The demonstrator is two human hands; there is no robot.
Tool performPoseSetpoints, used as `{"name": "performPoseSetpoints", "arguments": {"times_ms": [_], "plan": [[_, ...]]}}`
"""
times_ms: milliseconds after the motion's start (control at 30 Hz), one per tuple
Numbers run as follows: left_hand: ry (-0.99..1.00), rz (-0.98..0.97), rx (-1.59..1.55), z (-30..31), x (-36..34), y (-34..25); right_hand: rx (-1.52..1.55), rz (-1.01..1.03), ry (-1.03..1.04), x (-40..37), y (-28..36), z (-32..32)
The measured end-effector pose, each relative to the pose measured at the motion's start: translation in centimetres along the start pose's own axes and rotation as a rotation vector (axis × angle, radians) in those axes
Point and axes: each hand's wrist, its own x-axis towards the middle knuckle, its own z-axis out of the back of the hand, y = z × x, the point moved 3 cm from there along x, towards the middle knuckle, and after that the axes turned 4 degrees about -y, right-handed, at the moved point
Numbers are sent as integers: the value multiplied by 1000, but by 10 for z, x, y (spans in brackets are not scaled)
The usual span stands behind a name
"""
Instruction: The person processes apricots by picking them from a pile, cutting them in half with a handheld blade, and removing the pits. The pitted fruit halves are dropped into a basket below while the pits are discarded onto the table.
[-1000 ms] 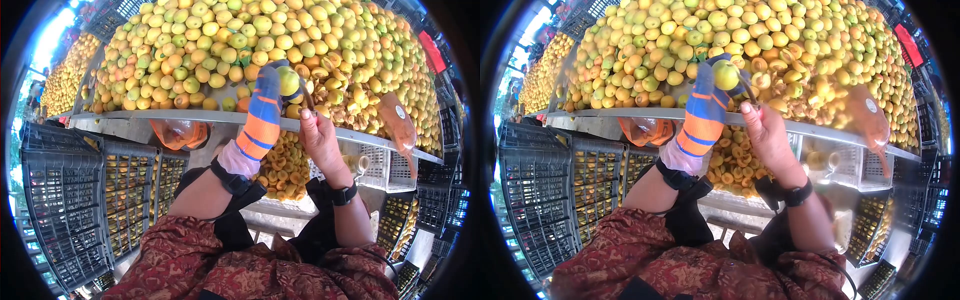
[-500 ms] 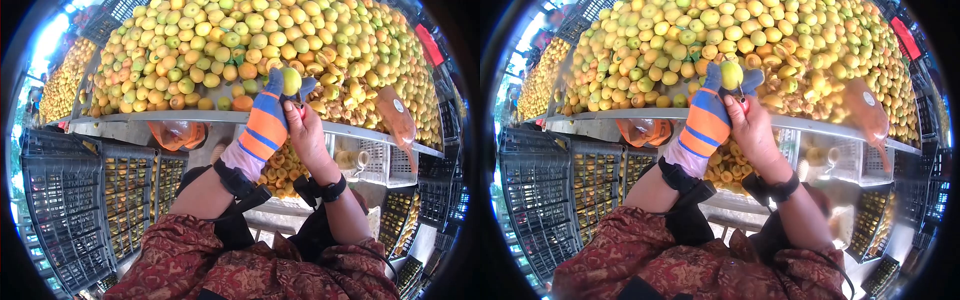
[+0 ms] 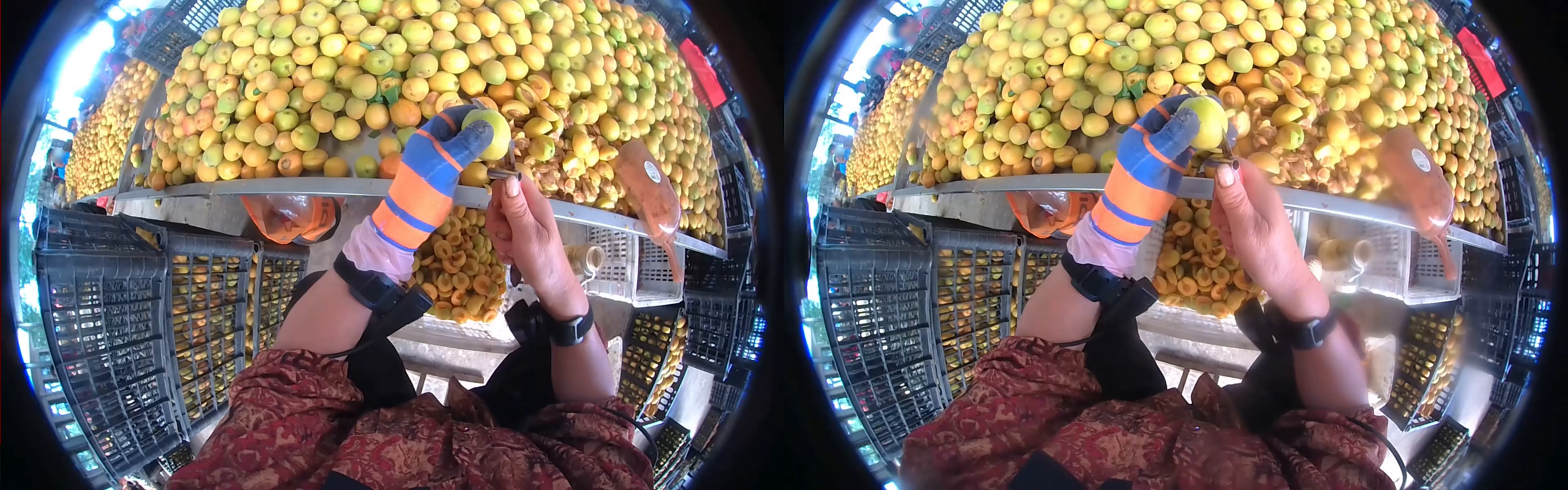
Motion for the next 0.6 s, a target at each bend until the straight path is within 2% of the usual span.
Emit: {"name": "performPoseSetpoints", "arguments": {"times_ms": [133, 200, 233, 300, 333, 367, 433, 500, 567, 600], "plan": [[-31, -42, 27, -3, -2, -1, 7, -39, 2, -6, 11, 4], [-42, -21, 13, -8, -4, 0, -13, -195, 54, -9, 15, 11], [-54, -1, -2, -9, -5, 1, -10, -196, 53, -10, 11, 5], [-58, 69, -74, -17, -10, 15, 159, -45, -132, -10, -3, -14], [-66, 132, -151, -20, -11, 20, 137, 86, -178, -8, -10, -16], [-65, 134, -155, -20, -10, 20, 134, 84, -181, -3, -16, -15], [-11, 161, -177, -20, -6, 16, -94, 311, -275, 10, -15, -10], [-39, 140, -228, -19, -3, 19, -191, 267, -266, 15, -17, 0], [-67, 123, -278, -16, -1, 22, 24, 176, -184, 13, -9, -5], [-31, 107, -285, -15, 0, 20, 27, 179, -185, 10, -4, -4]]}}
